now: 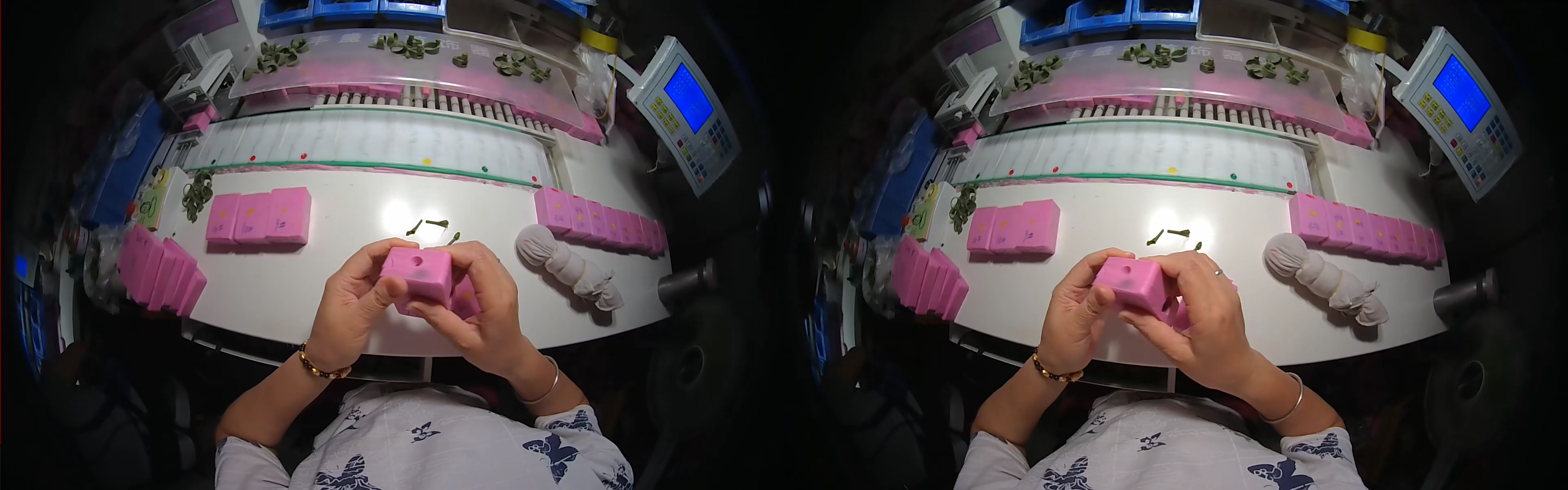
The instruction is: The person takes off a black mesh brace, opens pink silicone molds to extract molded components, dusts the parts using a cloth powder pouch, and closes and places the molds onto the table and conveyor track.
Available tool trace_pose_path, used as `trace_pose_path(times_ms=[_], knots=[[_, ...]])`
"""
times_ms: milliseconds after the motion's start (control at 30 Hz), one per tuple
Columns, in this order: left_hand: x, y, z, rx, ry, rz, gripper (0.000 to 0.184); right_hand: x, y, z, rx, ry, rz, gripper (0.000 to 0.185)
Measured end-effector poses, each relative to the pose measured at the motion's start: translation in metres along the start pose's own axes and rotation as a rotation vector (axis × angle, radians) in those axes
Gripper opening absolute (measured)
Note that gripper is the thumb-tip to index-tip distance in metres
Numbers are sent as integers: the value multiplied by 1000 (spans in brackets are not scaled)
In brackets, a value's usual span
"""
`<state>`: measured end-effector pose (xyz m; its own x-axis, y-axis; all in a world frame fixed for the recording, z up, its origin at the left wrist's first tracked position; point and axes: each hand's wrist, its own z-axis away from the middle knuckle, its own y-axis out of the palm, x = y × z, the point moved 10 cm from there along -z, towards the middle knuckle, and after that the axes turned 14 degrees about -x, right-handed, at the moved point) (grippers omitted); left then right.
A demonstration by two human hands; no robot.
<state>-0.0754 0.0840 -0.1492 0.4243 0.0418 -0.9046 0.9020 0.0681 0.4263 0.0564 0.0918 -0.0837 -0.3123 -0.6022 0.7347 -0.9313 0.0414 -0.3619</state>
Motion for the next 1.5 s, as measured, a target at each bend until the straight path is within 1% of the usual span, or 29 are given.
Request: trace_pose_path(times_ms=[33,67,133,233,300,400,467,500,533,600,633,700,733,767,800,833,867,900,967,1033,1100,1167,1200,1267,1300,1367,1400,1433,1500], knots=[[5,2,-1,31,-56,129,60,4,-1,-2,-36,-12,-53,50],[6,1,-3,38,-57,126,60,7,-2,-3,-73,-24,-105,53],[14,4,-2,94,-240,382,69,12,0,-4,-79,-54,-125,56],[17,-4,-5,62,-258,420,72,15,2,0,-59,-92,-116,61],[18,-5,-6,76,-255,420,73,6,4,2,-40,-20,-130,61],[19,-9,-7,29,-250,390,72,6,3,2,-35,-41,-107,62],[-1,-8,-10,26,-77,272,67,9,-3,-1,-84,-31,-85,59],[-4,-6,-9,28,-75,272,67,9,-9,-2,-132,-20,-63,57],[-12,-12,-9,-32,24,90,64,7,-9,-3,-134,-25,-62,57],[-24,-16,-7,-134,208,-208,52,17,-14,-3,-187,-214,73,50],[-27,-16,-5,-128,310,-423,47,16,-14,-2,-192,-218,76,50],[-34,-11,-1,-121,468,-614,44,14,3,0,-47,-241,181,45],[-34,-12,0,-117,473,-613,44,10,8,-1,-12,-223,228,41],[-34,-13,1,-110,497,-724,44,9,7,-3,-16,-226,230,41],[-33,-14,2,-104,522,-834,43,4,17,-3,103,-246,261,38],[-33,-17,3,-102,526,-834,43,1,27,-3,223,-264,291,36],[-31,-22,4,-104,521,-854,43,-5,26,-9,320,-162,197,32],[-28,-27,5,-107,513,-874,44,-13,23,-21,320,-162,197,32],[-26,-35,6,-133,517,-875,43,-44,16,-53,269,-40,51,35],[-22,-42,5,-154,481,-839,46,-76,13,-91,218,-74,236,38],[-20,-40,7,-138,508,-886,48,-124,24,-124,159,-145,478,44],[-19,-40,6,-151,512,-907,49,-177,40,-151,145,-106,627,49],[-17,-40,6,-151,504,-905,49,-186,47,-164,144,-112,622,49],[-20,-39,7,-149,523,-927,49,-207,56,-185,157,-59,794,51],[-22,-38,7,-141,537,-946,49,-211,63,-194,160,-67,786,51],[-24,-39,7,-145,542,-949,50,-227,72,-206,215,-69,961,50],[-23,-38,7,-122,530,-957,50,-203,73,-210,18,-331,1012,46],[-21,-37,6,-97,518,-965,51,-208,77,-218,21,-337,1000,46],[-23,-37,6,-106,524,-967,51,-226,81,-233,88,-237,1045,42]])
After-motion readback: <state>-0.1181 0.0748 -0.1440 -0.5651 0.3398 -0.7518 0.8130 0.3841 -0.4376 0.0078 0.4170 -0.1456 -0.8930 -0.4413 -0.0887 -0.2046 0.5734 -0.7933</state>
